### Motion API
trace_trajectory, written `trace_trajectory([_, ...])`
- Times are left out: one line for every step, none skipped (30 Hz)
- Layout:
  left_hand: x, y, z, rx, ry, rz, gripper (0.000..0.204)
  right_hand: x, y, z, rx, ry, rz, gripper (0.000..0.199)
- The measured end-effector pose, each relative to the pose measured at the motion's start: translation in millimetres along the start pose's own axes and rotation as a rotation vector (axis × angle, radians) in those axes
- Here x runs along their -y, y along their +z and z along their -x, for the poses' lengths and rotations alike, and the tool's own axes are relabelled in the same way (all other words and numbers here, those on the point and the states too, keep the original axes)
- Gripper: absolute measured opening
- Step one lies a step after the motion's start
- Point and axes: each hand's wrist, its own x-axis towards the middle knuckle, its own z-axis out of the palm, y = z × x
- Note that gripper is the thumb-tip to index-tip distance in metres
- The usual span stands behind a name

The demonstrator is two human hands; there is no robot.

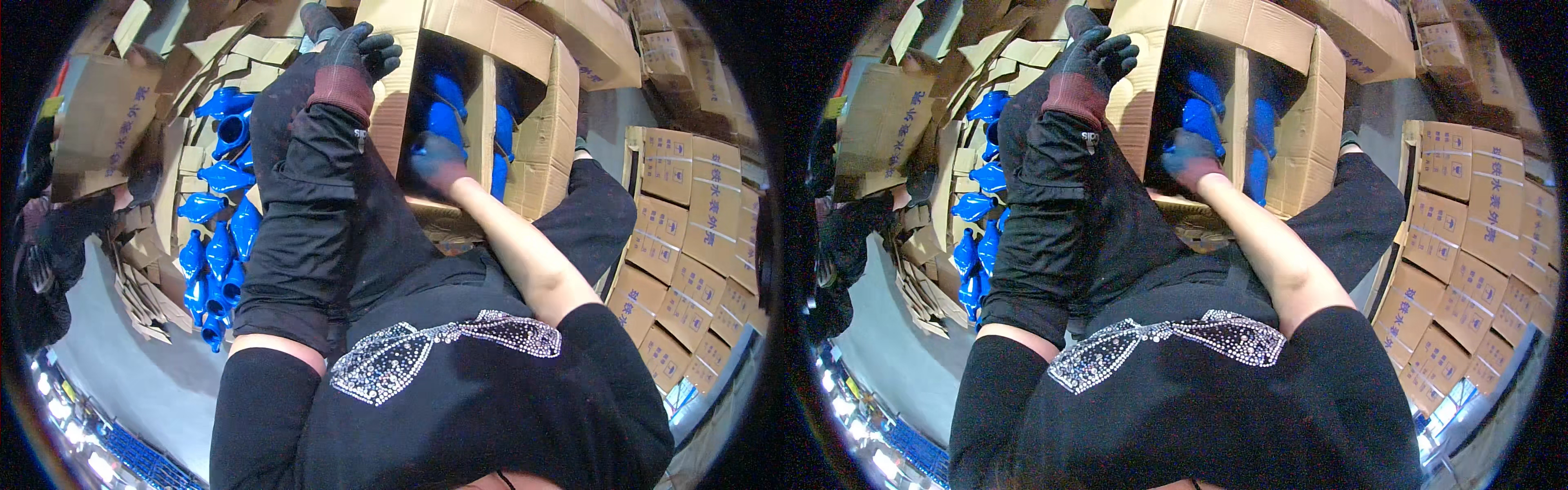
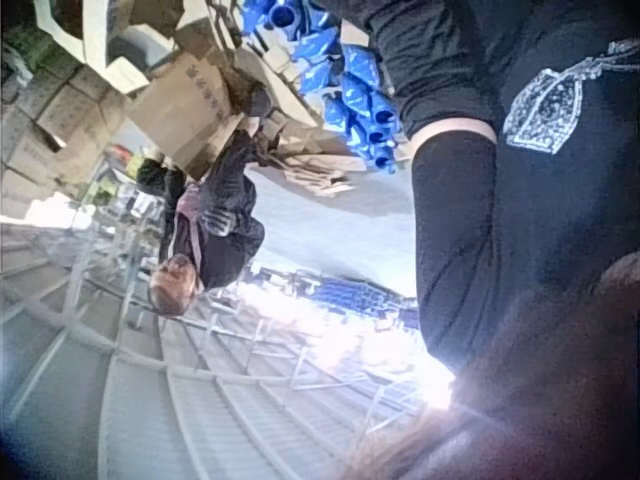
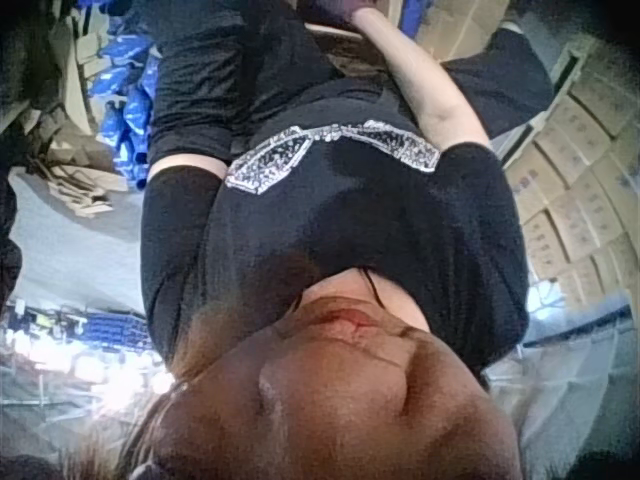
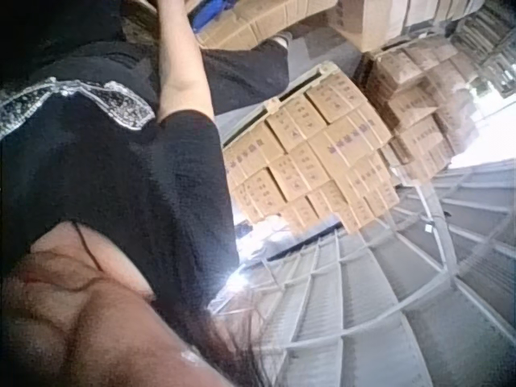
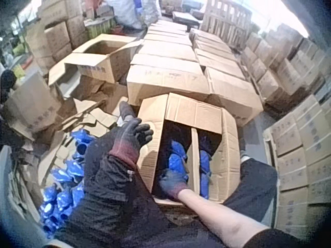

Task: Unpack blue metal or plastic industrial components from boxes and organize them on the floor.

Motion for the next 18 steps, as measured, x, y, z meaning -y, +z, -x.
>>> trace_trajectory([0.1, 0.2, -1.0, 0.015, 0.002, -0.008, 0.027, -5.0, -14.1, 12.6, -0.138, 0.031, -0.265, 0.029])
trace_trajectory([2.9, 3.4, -2.2, 0.036, -0.002, -0.018, 0.028, -16.8, -24.0, 21.4, -0.281, 0.068, -0.532, 0.025])
trace_trajectory([6.0, 11.5, -1.9, 0.048, -0.014, -0.014, 0.028, -34.8, -32.2, 25.5, -0.325, 0.042, -0.777, 0.023])
trace_trajectory([9.2, 20.4, -1.8, 0.096, -0.041, -0.13, 0.029, -53.6, -41.0, 30.4, -0.371, 0.011, -1.022, 0.021])
trace_trajectory([12.4, 27.7, 0.0, 0.143, -0.063, -0.247, 0.03, -64.3, -60.5, 41.6, -0.387, -0.065, -1.238, 0.022])
trace_trajectory([17.6, 29.9, 4.7, 0.227, -0.017, -0.34, 0.03, -65.4, -84.8, 53.3, -0.399, -0.153, -1.453, 0.023])
trace_trajectory([26.7, 31.8, 8.7, 0.268, 0.064, -0.5, 0.033, -63.4, -100.7, 64.3, -0.407, -0.185, -1.691, 0.025])
trace_trajectory([37.8, 34.8, 12.6, 0.315, 0.148, -0.654, 0.035, -66.2, -112.7, 73.2, -0.418, -0.221, -1.924, 0.027])
trace_trajectory([47.0, 41.1, 21.8, 0.348, 0.248, -0.822, 0.036, -80.4, -116.9, 76.1, -0.467, -0.191, -2.068, 0.032])
trace_trajectory([55.9, 45.7, 33.2, 0.393, 0.077, -0.771, 0.039, -92.2, -119.4, 79.1, -0.498, -0.2, -2.058, 0.032])
trace_trajectory([62.2, 49.1, 44.0, 0.478, 0.125, -0.812, 0.041, -97.9, -124.5, 81.8, -0.381, -0.185, -2.19, 0.037])
trace_trajectory([66.3, 56.7, 56.1, 0.566, 0.171, -0.851, 0.043, -105.2, -128.2, 85.4, -0.26, -0.167, -2.317, 0.043])
trace_trajectory([72.0, 64.1, 71.0, 0.655, 0.303, -0.844, 0.046, -110.0, -125.1, 88.6, -0.226, -0.309, -2.298, 0.046])
trace_trajectory([69.1, 71.1, 85.6, 0.726, 0.438, -0.845, 0.049, -101.6, -123.6, 91.0, -0.227, -0.316, -2.297, 0.046])
trace_trajectory([67.2, 74.6, 89.6, 0.786, 0.552, -0.859, 0.057, -89.1, -121.3, 96.0, -0.183, -0.36, -2.307, 0.046])
trace_trajectory([64.2, 78.2, 92.6, 0.8, 0.665, -0.983, 0.063, -79.9, -118.7, 98.0, -0.136, -0.403, -2.317, 0.047])
trace_trajectory([65.6, 84.3, 96.4, 0.832, 0.685, -0.948, 0.063, -86.5, -100.4, 96.6, -0.241, -0.512, -2.123, 0.045])
trace_trajectory([67.9, 87.3, 99.6, 0.854, 0.699, -0.92, 0.063, -86.8, -87.3, 94.7, -0.239, -0.507, -2.125, 0.045])
